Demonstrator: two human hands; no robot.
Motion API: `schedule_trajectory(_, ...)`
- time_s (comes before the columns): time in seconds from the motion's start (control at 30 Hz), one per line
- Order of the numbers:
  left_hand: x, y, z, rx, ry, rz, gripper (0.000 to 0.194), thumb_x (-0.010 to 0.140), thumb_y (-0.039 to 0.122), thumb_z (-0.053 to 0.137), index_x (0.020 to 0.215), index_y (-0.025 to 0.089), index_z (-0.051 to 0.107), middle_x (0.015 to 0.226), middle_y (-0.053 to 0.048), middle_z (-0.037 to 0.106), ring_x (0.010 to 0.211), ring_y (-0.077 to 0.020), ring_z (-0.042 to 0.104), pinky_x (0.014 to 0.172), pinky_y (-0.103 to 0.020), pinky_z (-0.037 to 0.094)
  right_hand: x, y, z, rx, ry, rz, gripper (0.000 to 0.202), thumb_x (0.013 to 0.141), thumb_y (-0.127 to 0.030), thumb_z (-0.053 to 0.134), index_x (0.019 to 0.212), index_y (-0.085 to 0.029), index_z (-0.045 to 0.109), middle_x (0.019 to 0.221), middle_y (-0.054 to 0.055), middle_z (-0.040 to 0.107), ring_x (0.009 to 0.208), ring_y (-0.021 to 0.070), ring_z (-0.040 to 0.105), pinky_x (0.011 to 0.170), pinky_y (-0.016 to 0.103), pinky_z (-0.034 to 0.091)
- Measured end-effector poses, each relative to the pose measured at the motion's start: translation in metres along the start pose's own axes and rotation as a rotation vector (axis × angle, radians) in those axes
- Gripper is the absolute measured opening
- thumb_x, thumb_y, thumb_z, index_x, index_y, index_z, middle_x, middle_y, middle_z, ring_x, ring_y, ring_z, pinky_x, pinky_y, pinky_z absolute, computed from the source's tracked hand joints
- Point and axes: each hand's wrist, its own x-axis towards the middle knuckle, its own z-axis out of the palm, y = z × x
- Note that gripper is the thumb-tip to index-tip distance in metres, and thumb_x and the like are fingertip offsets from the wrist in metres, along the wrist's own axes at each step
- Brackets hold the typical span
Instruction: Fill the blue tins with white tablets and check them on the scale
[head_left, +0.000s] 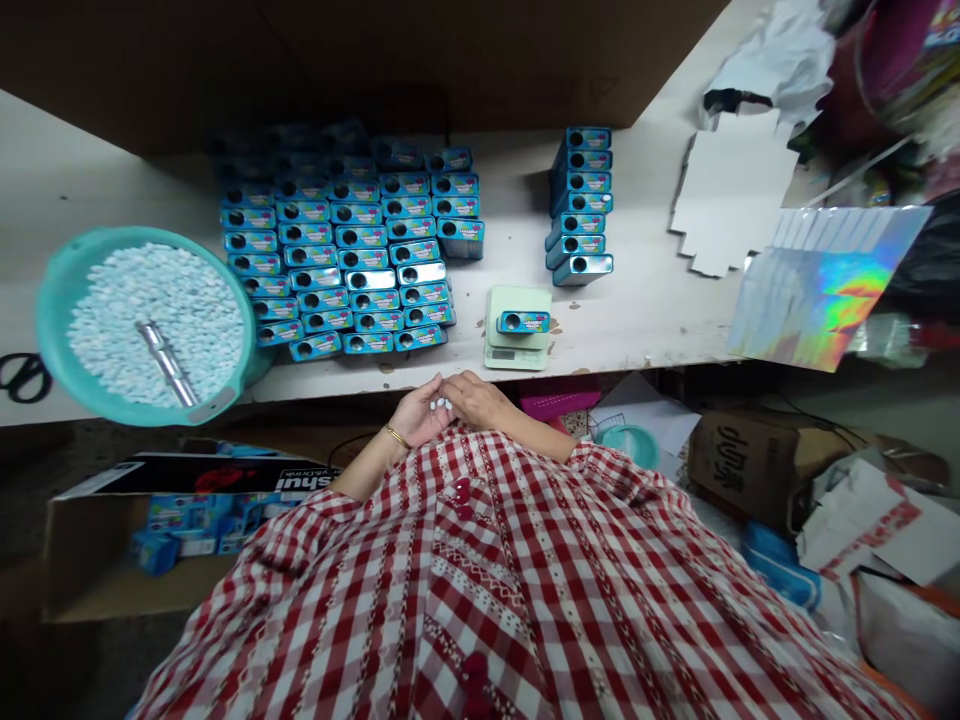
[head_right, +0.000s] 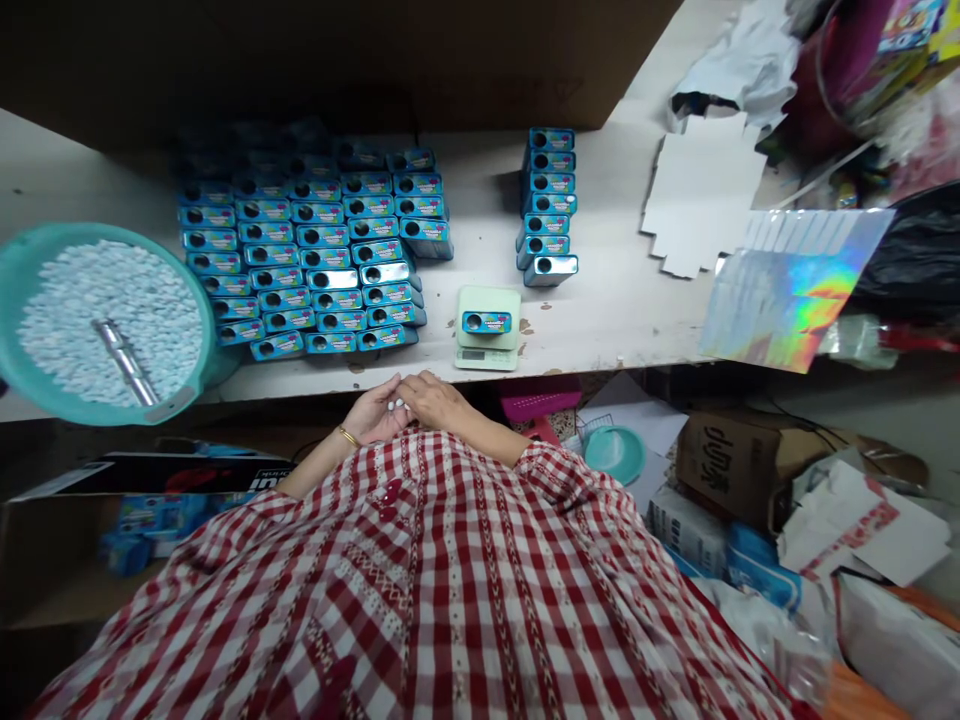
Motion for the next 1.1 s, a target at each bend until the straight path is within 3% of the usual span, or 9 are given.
schedule_trajectory(0.13,0.006,0.0,0.006,0.022,-0.003,-0.016,0.037,0.095,0.022,0.028,0.094,0.007,0.062,0.081,-0.01,0.068,0.081,-0.0156,0.067,0.083,-0.03,0.052,-0.007,0.007,-0.001,0.034,0.048,-0.024,0.028,0.087,-0.012,0.048,0.114,-0.012,0.058,0.108,0.013,0.059,0.099,0.0207,0.05,0.085,0.034,0.047)
schedule_trajectory(0.33,0.014,-0.001,0.017,0.057,-0.092,0.003,0.037,0.095,0.027,0.033,0.106,0.007,0.061,0.09,-0.012,0.069,0.089,-0.0191,0.066,0.086,-0.035,0.051,-0.02,0.023,-0.01,0.157,0.229,-0.114,0.025,0.088,-0.015,0.048,0.111,-0.016,0.059,0.115,0.011,0.058,0.106,0.0186,0.05,0.09,0.033,0.046)
schedule_trajectory(0.5,0.014,-0.003,0.017,0.073,-0.097,-0.01,0.032,0.093,0.025,0.036,0.095,0.008,0.064,0.085,-0.011,0.069,0.089,-0.0198,0.065,0.087,-0.037,0.05,-0.022,0.028,-0.013,0.255,0.264,-0.067,0.015,0.086,-0.012,0.051,0.097,-0.013,0.061,0.094,0.008,0.061,0.09,0.0161,0.055,0.084,0.03,0.047)
schedule_trajectory(0.8,0.017,-0.006,0.016,0.104,-0.046,0.006,0.029,0.092,0.017,0.037,0.079,0.008,0.062,0.073,-0.009,0.067,0.08,-0.0171,0.065,0.086,-0.034,0.051,-0.02,0.027,0.008,0.051,0.222,-0.043,0.024,0.087,-0.011,0.046,0.108,-0.014,0.058,0.103,0.012,0.059,0.093,0.0185,0.053,0.08,0.032,0.048)
schedule_trajectory(0.97,0.019,-0.001,0.018,0.087,-0.069,0.041,0.031,0.092,0.02,0.036,0.087,0.007,0.064,0.079,-0.011,0.069,0.083,-0.0171,0.066,0.087,-0.033,0.05,-0.026,0.036,-0.006,0.187,0.484,-0.055,0.017,0.089,-0.015,0.044,0.097,-0.015,0.06,0.093,0.009,0.062,0.089,0.0165,0.055,0.082,0.031,0.048)
schedule_trajectory(1.1,0.019,0.006,0.023,0.112,-0.083,0.027,0.037,0.093,0.026,0.036,0.106,0.004,0.062,0.093,-0.016,0.07,0.093,-0.0205,0.066,0.088,-0.033,0.05,-0.026,0.061,-0.031,0.309,0.754,0.093,0.014,0.088,-0.018,0.045,0.089,-0.017,0.059,0.089,0.006,0.062,0.086,0.0143,0.057,0.072,0.027,0.05)
